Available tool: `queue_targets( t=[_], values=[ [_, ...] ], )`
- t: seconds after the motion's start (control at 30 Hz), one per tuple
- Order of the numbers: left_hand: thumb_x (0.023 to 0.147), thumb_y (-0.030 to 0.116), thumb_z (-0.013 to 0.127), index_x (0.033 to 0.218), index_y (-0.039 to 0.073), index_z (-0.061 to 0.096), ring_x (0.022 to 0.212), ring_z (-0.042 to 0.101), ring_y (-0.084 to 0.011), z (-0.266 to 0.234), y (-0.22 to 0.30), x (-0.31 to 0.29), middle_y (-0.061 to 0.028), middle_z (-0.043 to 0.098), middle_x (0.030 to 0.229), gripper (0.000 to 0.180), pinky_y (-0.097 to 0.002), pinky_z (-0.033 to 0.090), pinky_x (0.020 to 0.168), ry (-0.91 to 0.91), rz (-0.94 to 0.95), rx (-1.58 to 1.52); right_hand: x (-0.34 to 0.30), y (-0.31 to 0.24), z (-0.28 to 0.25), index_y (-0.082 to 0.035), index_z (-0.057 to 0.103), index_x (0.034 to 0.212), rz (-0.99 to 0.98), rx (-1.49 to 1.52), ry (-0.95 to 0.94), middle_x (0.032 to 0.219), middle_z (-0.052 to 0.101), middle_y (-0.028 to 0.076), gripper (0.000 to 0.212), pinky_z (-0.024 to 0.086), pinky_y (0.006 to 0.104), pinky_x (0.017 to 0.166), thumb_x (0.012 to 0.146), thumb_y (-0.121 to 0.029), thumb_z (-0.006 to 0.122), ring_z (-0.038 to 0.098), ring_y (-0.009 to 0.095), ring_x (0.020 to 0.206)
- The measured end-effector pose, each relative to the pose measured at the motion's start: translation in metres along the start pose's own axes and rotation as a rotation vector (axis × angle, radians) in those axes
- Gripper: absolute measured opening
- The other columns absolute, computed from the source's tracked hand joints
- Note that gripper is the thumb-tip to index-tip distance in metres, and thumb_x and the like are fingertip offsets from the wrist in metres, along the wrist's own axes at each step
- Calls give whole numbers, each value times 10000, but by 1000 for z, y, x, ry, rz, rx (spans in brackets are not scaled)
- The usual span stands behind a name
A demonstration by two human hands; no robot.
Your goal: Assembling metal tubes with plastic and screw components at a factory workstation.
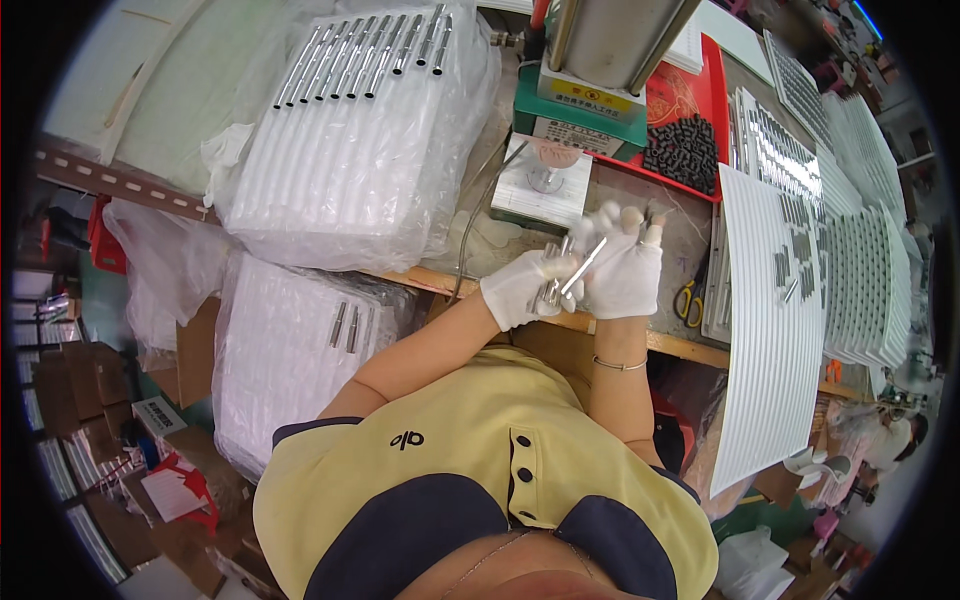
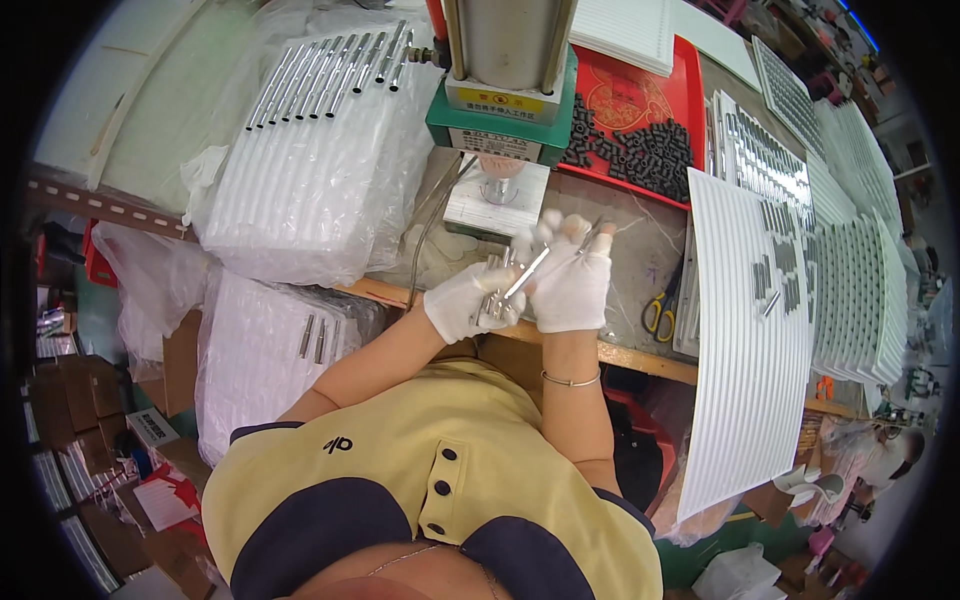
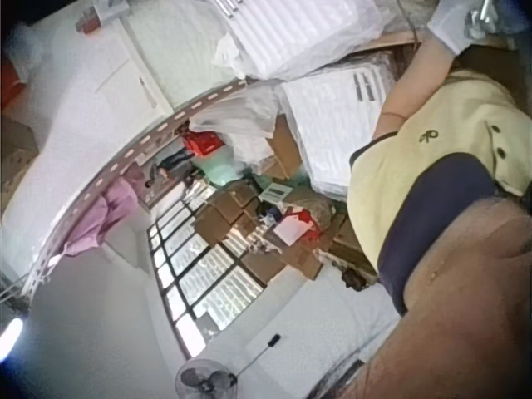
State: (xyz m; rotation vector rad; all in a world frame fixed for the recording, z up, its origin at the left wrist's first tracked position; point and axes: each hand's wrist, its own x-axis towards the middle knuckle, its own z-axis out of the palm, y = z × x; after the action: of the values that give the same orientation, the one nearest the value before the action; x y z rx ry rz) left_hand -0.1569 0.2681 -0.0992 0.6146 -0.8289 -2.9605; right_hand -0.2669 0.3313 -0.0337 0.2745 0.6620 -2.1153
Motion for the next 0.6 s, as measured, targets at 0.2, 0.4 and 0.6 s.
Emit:
queue_targets(
  t=[0.2,0.4,0.6],
  values=[
    [799,167,671,867,33,529,588,588,-115,15,5,-18,-14,589,711,207,-222,447,539,192,314,907,7,-6,-28,-116,448,674,49,-20,-215,564,377,13,480,183,245,343,963,-482,332,223,92,371],
    [771,69,626,1000,-1,529,746,640,-129,32,103,-93,-78,631,836,258,-255,513,648,309,475,1183,62,-66,-49,-76,592,913,-720,-907,-96,643,521,49,301,331,231,435,965,-322,426,397,118,440],
    [769,205,655,1047,46,632,645,472,-34,-54,258,-97,28,582,727,321,-202,372,559,1016,662,1431,95,-89,-65,-12,517,1157,-695,-1670,119,1129,609,186,282,424,337,898,906,-139,532,580,272,1072]
  ],
)
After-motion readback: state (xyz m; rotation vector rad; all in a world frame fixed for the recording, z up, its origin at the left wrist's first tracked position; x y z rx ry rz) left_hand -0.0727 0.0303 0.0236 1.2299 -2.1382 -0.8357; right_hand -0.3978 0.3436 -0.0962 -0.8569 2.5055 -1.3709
